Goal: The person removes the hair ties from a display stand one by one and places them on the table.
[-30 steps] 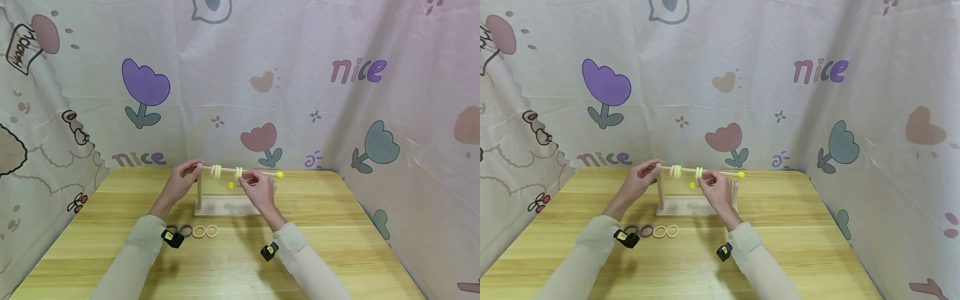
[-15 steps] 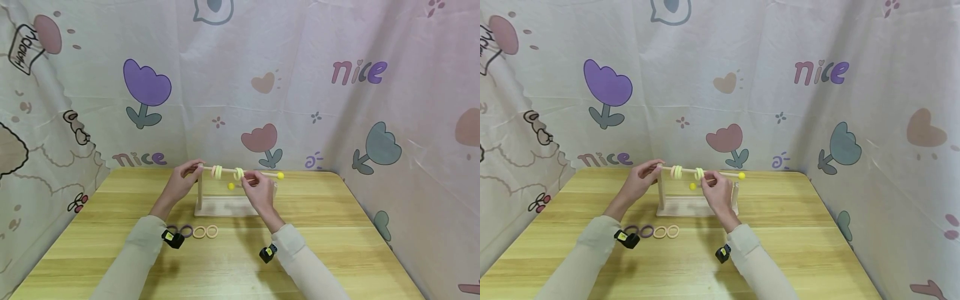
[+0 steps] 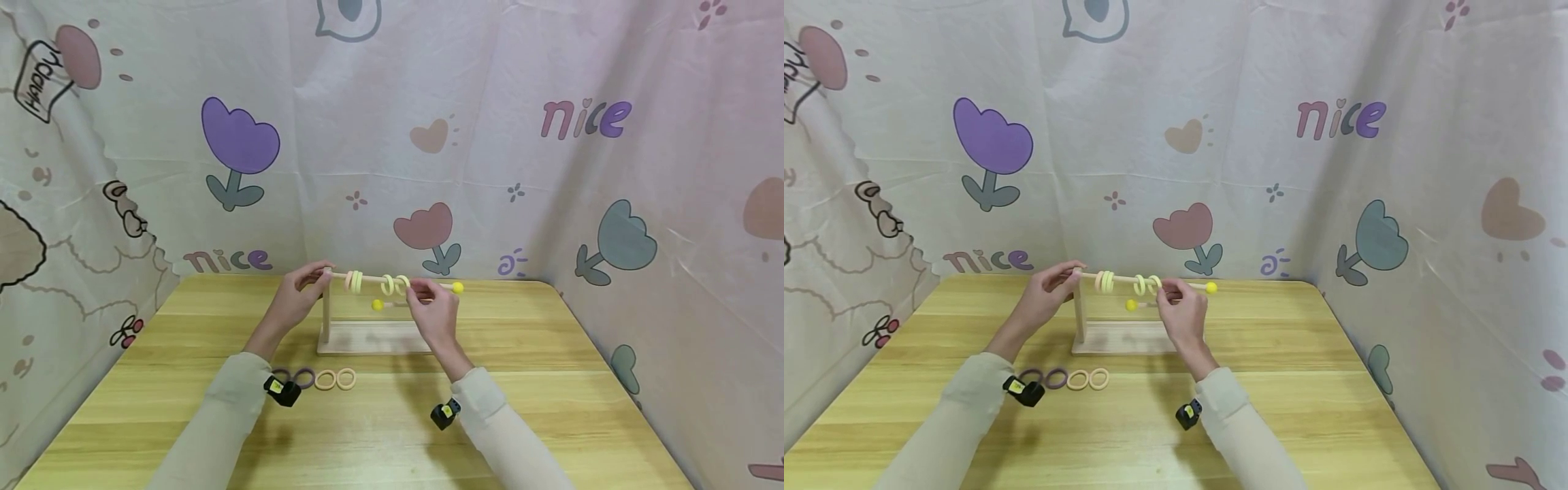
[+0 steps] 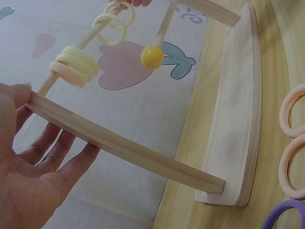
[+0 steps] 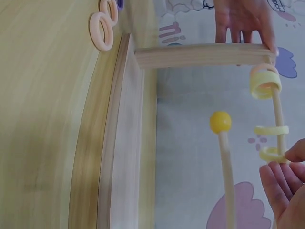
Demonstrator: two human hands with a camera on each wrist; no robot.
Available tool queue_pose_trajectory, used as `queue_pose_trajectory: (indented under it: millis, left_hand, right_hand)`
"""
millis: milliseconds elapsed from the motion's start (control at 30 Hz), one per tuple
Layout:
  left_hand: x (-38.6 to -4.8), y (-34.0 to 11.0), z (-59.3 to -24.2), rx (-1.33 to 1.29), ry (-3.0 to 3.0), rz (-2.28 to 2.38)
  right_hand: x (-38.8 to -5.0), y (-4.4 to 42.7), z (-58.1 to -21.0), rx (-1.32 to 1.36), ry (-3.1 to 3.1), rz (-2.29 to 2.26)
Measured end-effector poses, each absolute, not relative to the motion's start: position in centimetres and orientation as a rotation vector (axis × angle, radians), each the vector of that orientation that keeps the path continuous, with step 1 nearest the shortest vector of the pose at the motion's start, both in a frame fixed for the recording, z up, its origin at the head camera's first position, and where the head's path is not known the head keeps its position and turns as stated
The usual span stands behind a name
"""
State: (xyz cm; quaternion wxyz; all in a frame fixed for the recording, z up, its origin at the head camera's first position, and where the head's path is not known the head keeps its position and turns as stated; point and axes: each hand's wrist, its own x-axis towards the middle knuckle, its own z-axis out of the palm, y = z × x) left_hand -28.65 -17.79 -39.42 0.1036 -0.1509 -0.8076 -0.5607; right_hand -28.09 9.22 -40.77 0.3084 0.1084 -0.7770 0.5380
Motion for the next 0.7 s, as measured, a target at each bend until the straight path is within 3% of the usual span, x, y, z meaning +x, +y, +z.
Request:
queue_pose_trajectory:
  millis: [700]
  left_hand:
    - [-28.9, -17.9, -39.6, -0.459, -2.377, -1.657]
  right_hand:
    - [-28.0, 12.3, -41.2, 0.177, -2.052, 1.452]
